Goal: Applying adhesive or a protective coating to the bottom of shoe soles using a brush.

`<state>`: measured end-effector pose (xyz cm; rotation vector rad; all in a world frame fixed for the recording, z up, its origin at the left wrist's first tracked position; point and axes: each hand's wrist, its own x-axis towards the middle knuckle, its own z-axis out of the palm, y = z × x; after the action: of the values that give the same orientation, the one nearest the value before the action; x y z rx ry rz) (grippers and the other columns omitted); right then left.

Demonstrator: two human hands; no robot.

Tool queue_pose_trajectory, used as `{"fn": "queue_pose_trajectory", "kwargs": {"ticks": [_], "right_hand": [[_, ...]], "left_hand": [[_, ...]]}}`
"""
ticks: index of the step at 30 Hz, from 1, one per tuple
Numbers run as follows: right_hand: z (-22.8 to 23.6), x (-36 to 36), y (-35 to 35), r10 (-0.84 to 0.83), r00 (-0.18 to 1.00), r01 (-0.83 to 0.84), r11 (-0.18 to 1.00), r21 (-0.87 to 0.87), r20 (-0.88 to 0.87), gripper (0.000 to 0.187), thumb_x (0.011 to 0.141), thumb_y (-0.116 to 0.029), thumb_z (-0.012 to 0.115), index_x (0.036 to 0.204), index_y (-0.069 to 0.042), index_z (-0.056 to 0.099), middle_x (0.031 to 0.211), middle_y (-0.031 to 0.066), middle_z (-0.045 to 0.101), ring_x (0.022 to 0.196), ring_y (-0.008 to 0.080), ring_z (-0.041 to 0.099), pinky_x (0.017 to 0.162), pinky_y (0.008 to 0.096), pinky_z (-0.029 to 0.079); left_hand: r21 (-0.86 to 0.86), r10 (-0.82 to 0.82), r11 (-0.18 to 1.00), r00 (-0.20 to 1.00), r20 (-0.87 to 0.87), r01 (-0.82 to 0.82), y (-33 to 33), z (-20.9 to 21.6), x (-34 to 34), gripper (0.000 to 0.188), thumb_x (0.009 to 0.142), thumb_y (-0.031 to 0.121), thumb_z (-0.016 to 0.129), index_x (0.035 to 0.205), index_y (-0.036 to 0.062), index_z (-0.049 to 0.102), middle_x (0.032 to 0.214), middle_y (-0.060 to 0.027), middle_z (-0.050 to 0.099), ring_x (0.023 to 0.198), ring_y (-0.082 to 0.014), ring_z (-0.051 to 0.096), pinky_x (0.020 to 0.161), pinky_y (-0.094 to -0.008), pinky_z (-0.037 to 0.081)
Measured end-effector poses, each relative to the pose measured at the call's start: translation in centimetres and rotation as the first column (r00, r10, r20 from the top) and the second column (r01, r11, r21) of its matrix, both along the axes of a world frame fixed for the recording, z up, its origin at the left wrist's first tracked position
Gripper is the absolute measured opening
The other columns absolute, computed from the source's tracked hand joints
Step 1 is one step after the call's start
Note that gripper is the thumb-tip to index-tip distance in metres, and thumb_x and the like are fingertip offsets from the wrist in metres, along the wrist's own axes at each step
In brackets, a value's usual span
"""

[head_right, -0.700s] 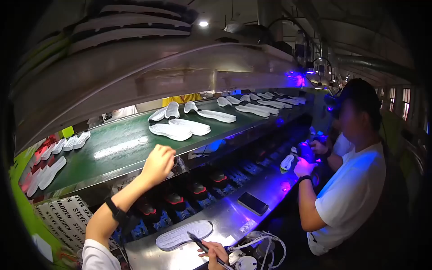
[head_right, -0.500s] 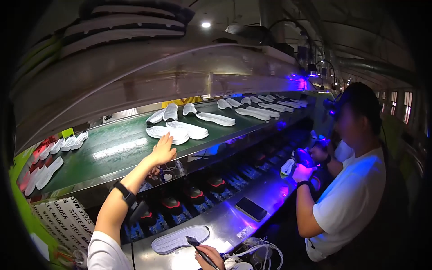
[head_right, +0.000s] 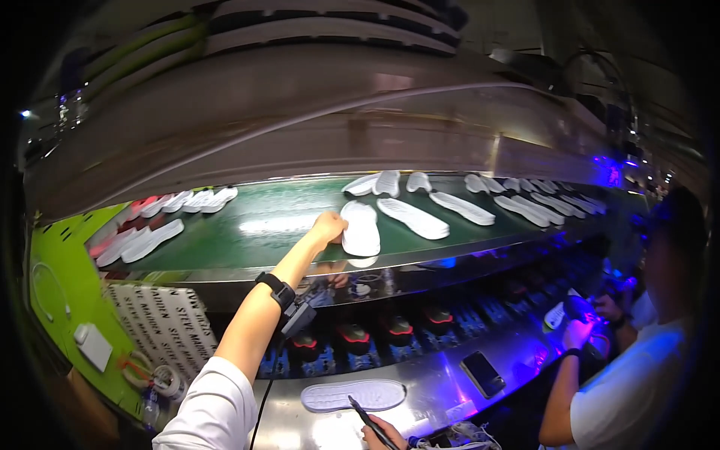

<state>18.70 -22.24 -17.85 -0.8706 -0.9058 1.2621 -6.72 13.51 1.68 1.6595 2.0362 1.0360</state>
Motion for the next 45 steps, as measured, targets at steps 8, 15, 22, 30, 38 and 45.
{"fn": "queue_pose_trajectory", "kwargs": {"ticks": [8,15,22,30,38,45], "right_hand": [[0.6,-0.3,-0.2,0.037,0.999,-0.037,0.999,0.009,0.016,0.023,0.082,-0.002,0.063,0.105,0.003,0.064,0.098,0.0128,0.062,0.086,0.0185,0.062,0.077,0.0279,0.049],[3.2,-2.0,-3.1,0.239,0.939,-0.271,0.957,0.104,0.249,0.023,0.081,0.000,0.063,0.104,0.004,0.064,0.095,0.0114,0.063,0.086,0.0168,0.061,0.076,0.0261,0.048],[3.2,-5.8,-0.3,0.101,0.905,-0.196,0.961,0.195,0.412,0.026,0.077,-0.001,0.068,0.103,0.000,0.066,0.094,0.0117,0.065,0.082,0.0216,0.059,0.077,0.0292,0.047],[3.0,-8.6,-2.6,-0.151,0.670,-0.463,0.681,0.568,0.727,0.026,0.069,-0.002,0.068,0.094,-0.006,0.069,0.095,0.0062,0.067,0.077,0.0217,0.055,0.070,0.0310,0.040],[3.6,-8.9,-3.7,0.010,0.670,-0.596,0.604,0.529,0.742,0.023,0.070,-0.003,0.069,0.093,-0.004,0.070,0.087,0.0052,0.069,0.072,0.0185,0.054,0.067,0.0309,0.042],[3.0,-8.0,-4.5,0.376,0.633,-0.745,0.532,0.402,0.676,0.027,0.070,0.000,0.070,0.096,-0.006,0.070,0.091,0.0068,0.069,0.074,0.0196,0.056,0.068,0.0312,0.045]], "left_hand": [[0.565,-0.566,0.811,0.442,0.696,0.150,-20.6,-3.1,-1.3,0.057,0.079,0.016,0.049,0.131,-0.0052,0.038,0.113,-0.0223,0.056,0.099,-0.0286,0.060,0.087,-0.0372,0.050],[0.421,-0.187,0.865,-0.605,0.774,0.271,-37.3,-19.5,0.0,0.069,0.077,0.032,0.040,0.134,-0.0063,0.037,0.130,-0.0303,0.045,0.116,-0.0432,0.050,0.097,-0.0503,0.043],[0.210,-0.044,0.957,-0.622,0.782,0.198,-42.6,-26.7,4.4,0.075,0.092,0.059,0.030,0.138,-0.0001,0.034,0.131,-0.0220,0.048,0.120,-0.0355,0.048,0.103,-0.0423,0.039],[0.262,-0.138,0.961,-0.665,0.734,0.089,-42.5,-29.7,2.7,0.057,0.095,0.047,0.031,0.130,0.0033,0.044,0.123,-0.0189,0.054,0.109,-0.0303,0.057,0.095,-0.0424,0.047],[0.438,-0.065,0.855,-0.781,0.622,0.278,-40.8,-26.9,1.9,0.062,0.093,0.050,0.033,0.136,0.0058,0.037,0.124,-0.0224,0.052,0.105,-0.0423,0.056,0.090,-0.0479,0.050],[0.201,-0.101,0.973,-0.583,0.806,0.111,-39.5,-24.5,1.0,0.065,0.094,0.049,0.030,0.134,-0.0007,0.038,0.121,-0.0246,0.053,0.108,-0.0327,0.056,0.087,-0.0440,0.051]]}}
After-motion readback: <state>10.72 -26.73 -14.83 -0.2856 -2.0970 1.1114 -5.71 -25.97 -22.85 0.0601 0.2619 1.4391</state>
